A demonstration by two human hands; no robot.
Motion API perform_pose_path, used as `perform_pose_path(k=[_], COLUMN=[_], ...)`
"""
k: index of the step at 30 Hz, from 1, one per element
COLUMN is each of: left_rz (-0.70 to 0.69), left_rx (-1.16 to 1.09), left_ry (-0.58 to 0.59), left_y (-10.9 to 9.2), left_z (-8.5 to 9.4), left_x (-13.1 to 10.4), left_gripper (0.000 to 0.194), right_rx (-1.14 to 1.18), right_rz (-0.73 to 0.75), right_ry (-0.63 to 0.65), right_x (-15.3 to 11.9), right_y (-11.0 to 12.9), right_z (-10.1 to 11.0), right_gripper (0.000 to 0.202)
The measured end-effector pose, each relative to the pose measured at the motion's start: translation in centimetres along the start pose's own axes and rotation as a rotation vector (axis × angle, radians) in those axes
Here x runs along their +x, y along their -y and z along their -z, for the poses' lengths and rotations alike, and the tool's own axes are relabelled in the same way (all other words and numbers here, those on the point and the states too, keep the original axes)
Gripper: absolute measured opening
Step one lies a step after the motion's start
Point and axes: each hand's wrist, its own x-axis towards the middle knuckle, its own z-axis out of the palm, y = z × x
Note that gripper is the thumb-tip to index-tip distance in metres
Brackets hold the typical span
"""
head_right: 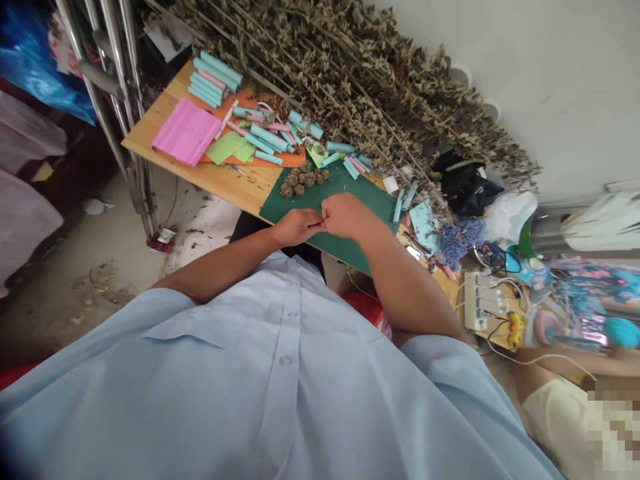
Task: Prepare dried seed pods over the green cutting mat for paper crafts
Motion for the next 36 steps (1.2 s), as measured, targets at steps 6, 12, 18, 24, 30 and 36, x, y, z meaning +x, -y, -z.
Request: perform_pose_path(k=[6, 12, 18, 24, 30, 36], left_rz=[0.021, 0.010, 0.025, 0.034, 0.002, 0.007], left_rx=[-0.008, -0.014, 0.003, 0.022, 0.014, 0.020], left_ry=[0.009, -0.013, 0.010, 0.009, 0.008, 0.002], left_y=[-0.1, -0.5, -1.0, -1.1, -0.9, -1.1], left_z=[0.1, 0.4, 0.7, 0.8, 0.7, 0.8], left_x=[0.0, 0.0, -0.1, -0.1, -0.1, -0.1], left_gripper=[0.046, 0.044, 0.044, 0.046, 0.046, 0.050], right_rx=[0.099, 0.247, 0.248, 0.193, 0.368, 0.581], right_rz=[0.027, 0.078, 0.156, 0.209, 0.092, -0.132], right_ry=[-0.014, -0.097, -0.283, -0.340, -0.323, -0.242], right_x=[-0.6, -2.5, -3.2, -3.2, -2.9, -2.6], right_y=[-0.7, -1.9, -2.3, -2.5, -1.9, -1.2], right_z=[-0.1, -1.2, -4.0, -5.6, -4.5, -3.8], right_gripper=[0.017, 0.026, 0.017, 0.023, 0.014, 0.010])
